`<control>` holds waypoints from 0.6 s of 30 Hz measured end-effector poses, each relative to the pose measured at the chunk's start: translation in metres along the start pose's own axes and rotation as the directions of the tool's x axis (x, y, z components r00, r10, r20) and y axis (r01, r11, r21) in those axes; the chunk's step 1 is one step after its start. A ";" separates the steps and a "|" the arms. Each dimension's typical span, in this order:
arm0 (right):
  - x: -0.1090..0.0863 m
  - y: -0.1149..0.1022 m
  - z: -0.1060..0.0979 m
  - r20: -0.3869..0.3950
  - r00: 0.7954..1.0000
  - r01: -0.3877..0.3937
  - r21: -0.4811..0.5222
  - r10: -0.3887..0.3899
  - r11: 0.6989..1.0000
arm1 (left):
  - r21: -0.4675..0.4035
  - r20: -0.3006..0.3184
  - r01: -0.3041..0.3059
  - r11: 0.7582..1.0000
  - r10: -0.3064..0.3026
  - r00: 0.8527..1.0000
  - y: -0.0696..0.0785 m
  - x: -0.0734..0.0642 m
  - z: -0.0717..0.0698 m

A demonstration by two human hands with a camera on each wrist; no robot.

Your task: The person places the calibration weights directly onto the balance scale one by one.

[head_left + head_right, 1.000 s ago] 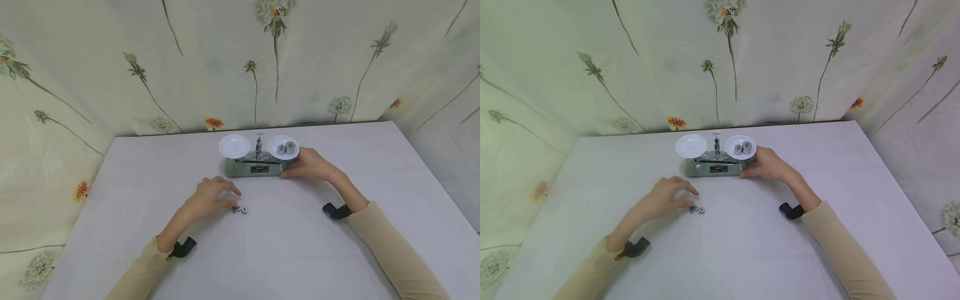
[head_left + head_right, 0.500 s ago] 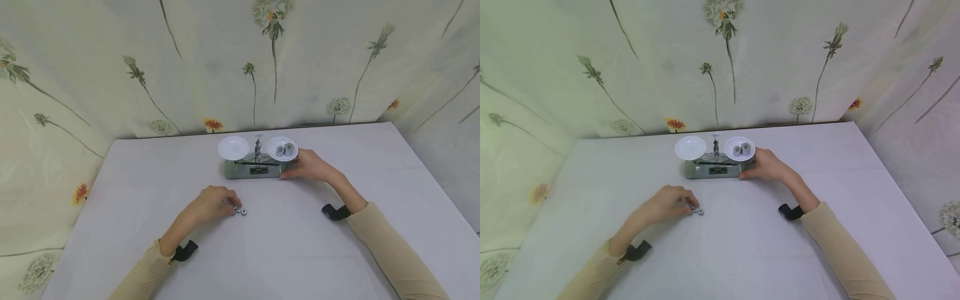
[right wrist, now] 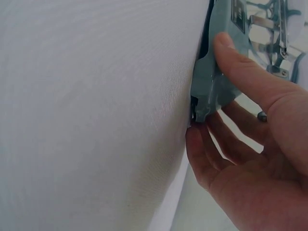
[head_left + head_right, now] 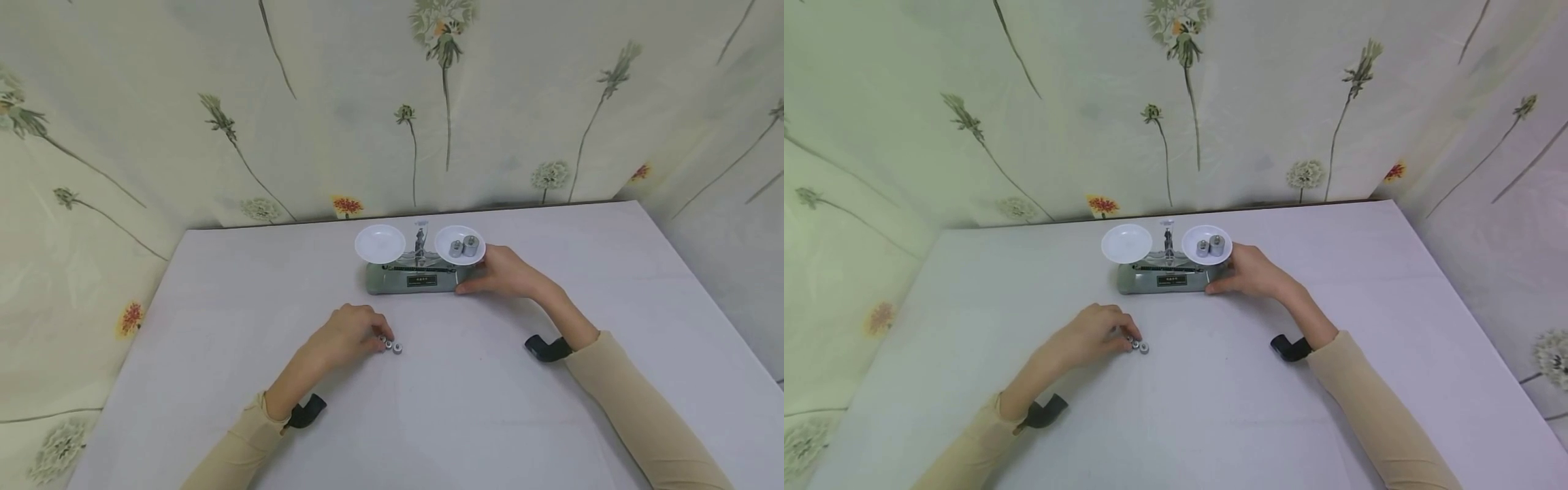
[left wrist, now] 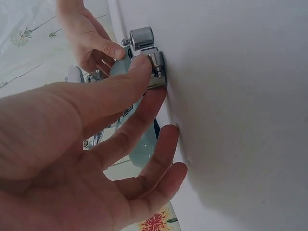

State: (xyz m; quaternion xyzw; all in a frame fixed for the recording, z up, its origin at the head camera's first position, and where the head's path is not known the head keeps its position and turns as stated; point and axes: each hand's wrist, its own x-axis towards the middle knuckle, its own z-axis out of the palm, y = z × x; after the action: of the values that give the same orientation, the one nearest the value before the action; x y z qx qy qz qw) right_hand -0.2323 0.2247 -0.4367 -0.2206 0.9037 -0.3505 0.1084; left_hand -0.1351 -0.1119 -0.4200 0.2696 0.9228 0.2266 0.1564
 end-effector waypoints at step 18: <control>0.000 0.001 0.001 0.001 1.000 -0.001 0.002 0.001 1.000 | 0.111 -0.087 -0.028 0.993 0.038 0.995 0.002 0.000 0.002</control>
State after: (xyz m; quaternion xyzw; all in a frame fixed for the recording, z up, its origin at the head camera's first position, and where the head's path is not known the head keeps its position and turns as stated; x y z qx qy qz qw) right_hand -0.2323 0.2252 -0.4381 -0.2204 0.9034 -0.3513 0.1091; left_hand -0.1333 -0.1096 -0.4211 0.2827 0.9353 0.1897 0.0964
